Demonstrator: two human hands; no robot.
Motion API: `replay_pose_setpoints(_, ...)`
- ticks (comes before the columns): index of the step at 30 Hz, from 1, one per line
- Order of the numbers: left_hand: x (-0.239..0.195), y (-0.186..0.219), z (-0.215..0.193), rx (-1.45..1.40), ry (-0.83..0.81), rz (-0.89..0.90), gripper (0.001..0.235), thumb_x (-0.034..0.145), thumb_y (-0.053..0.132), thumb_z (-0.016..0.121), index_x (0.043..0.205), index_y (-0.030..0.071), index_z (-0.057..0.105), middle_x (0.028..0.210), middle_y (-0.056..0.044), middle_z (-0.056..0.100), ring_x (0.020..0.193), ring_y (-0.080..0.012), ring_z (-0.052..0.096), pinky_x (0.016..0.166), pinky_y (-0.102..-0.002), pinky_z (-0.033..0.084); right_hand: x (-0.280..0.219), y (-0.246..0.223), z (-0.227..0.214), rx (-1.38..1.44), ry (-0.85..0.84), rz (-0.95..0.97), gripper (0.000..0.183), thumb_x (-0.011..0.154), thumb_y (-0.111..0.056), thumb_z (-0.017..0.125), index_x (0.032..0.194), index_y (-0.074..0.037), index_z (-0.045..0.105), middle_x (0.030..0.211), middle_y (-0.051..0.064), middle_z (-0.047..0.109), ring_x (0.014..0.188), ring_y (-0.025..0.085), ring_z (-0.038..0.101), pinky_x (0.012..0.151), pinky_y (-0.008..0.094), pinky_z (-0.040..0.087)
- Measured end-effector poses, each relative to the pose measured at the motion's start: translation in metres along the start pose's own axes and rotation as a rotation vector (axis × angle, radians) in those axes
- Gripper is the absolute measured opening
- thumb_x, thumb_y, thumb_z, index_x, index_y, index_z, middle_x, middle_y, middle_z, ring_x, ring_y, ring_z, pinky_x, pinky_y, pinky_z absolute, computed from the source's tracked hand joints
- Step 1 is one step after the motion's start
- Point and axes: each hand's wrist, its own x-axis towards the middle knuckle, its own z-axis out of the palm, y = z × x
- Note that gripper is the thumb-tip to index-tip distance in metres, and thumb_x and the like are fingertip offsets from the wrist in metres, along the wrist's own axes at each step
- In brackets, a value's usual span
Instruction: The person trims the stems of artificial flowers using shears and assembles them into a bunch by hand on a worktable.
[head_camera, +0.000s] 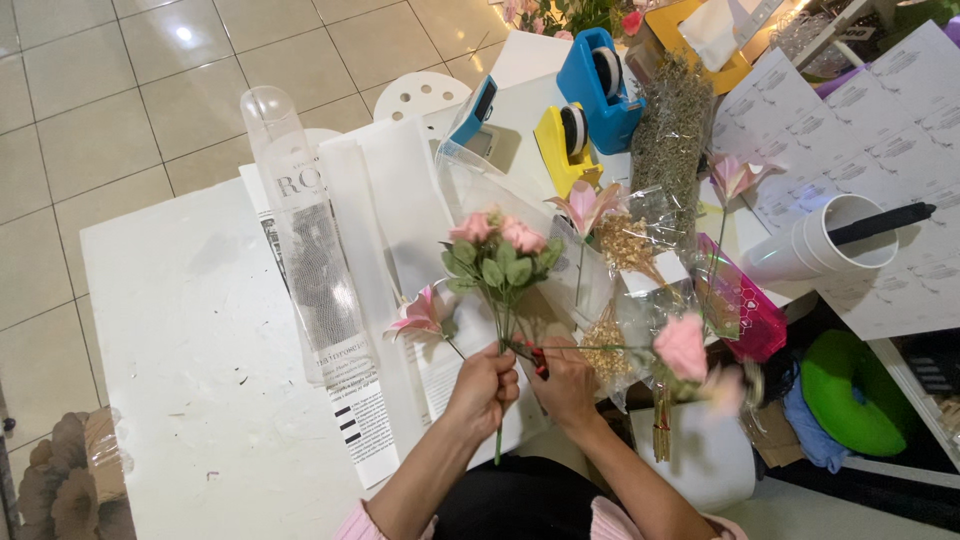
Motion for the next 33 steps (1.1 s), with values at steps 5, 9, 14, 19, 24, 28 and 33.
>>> replay_pose_setpoints(5, 0.006, 0.008, -0.006, 0.091, -0.176, 0.138, 0.036, 0.099, -0.002, 0.057, 0.134, -0.007, 0.062, 0.073, 0.003, 0.035, 0.057, -0.0035, 0.033, 0.044, -0.014, 0.028, 0.004, 0.001, -0.020, 0.471, -0.559, 0.374, 0.011, 0.079, -0.018, 0.075, 0.079, -0.014, 0.065, 0.062, -0.003, 0.059, 0.061, 0.012, 0.060, 0.060, 0.030, 0.052)
replay_pose_setpoints(9, 0.013, -0.003, -0.008, 0.060, -0.211, 0.182, 0.033, 0.097, -0.004, 0.060, 0.129, -0.007, 0.065, 0.071, 0.001, 0.040, 0.056, -0.0029, 0.034, 0.043, -0.013, 0.029, -0.001, 0.017, -0.009, 0.801, -0.617, 0.379, 0.022, 0.075, -0.014, 0.085, 0.075, -0.010, 0.063, 0.060, -0.002, 0.060, 0.059, 0.009, 0.057, 0.057, 0.021, 0.049)
replay_pose_setpoints(14, 0.008, -0.024, 0.001, -0.137, 0.052, 0.113, 0.036, 0.101, 0.000, 0.057, 0.136, -0.004, 0.058, 0.074, 0.005, 0.036, 0.056, -0.0021, 0.032, 0.045, -0.012, 0.024, 0.009, 0.011, -0.007, -0.017, 0.042, -0.094, 0.018, 0.074, -0.015, 0.076, 0.074, -0.011, 0.058, 0.061, 0.006, 0.051, 0.055, 0.023, 0.057, 0.051, 0.029, 0.049)
replay_pose_setpoints(19, -0.005, -0.007, 0.009, -0.084, 0.013, 0.118, 0.036, 0.099, -0.001, 0.060, 0.135, -0.003, 0.062, 0.075, 0.003, 0.038, 0.057, -0.0035, 0.035, 0.044, -0.012, 0.027, -0.001, 0.022, 0.000, 0.256, -0.158, 0.058, 0.007, 0.075, -0.007, 0.069, 0.074, -0.007, 0.062, 0.061, 0.008, 0.055, 0.058, 0.023, 0.059, 0.053, 0.031, 0.051)
replay_pose_setpoints(24, -0.004, -0.006, -0.004, 0.008, -0.157, 0.098, 0.037, 0.095, -0.002, 0.066, 0.132, -0.001, 0.068, 0.071, 0.004, 0.040, 0.054, -0.0029, 0.037, 0.042, -0.013, 0.030, -0.018, 0.035, -0.004, 0.979, -0.719, 0.311, 0.022, 0.070, 0.004, 0.082, 0.075, -0.006, 0.063, 0.063, -0.002, 0.062, 0.061, 0.010, 0.058, 0.056, 0.023, 0.049)
replay_pose_setpoints(28, 0.016, -0.028, -0.009, -0.070, -0.045, 0.109, 0.039, 0.097, -0.003, 0.062, 0.135, -0.002, 0.063, 0.071, 0.003, 0.040, 0.054, -0.0036, 0.034, 0.043, -0.013, 0.027, -0.010, 0.022, -0.007, 0.598, -0.466, 0.248, 0.016, 0.075, -0.010, 0.077, 0.074, -0.004, 0.062, 0.063, 0.010, 0.061, 0.062, 0.027, 0.061, 0.058, 0.036, 0.050)
replay_pose_setpoints(33, -0.016, -0.022, 0.018, -0.179, 0.139, 0.123, 0.047, 0.097, -0.005, 0.058, 0.144, -0.002, 0.055, 0.074, 0.001, 0.037, 0.055, -0.0046, 0.034, 0.044, -0.013, 0.026, -0.007, 0.037, 0.017, -0.054, 0.262, -0.168, 0.020, 0.061, -0.015, 0.072, 0.072, -0.016, 0.056, 0.065, 0.001, 0.043, 0.060, 0.023, 0.054, 0.058, 0.027, 0.048)
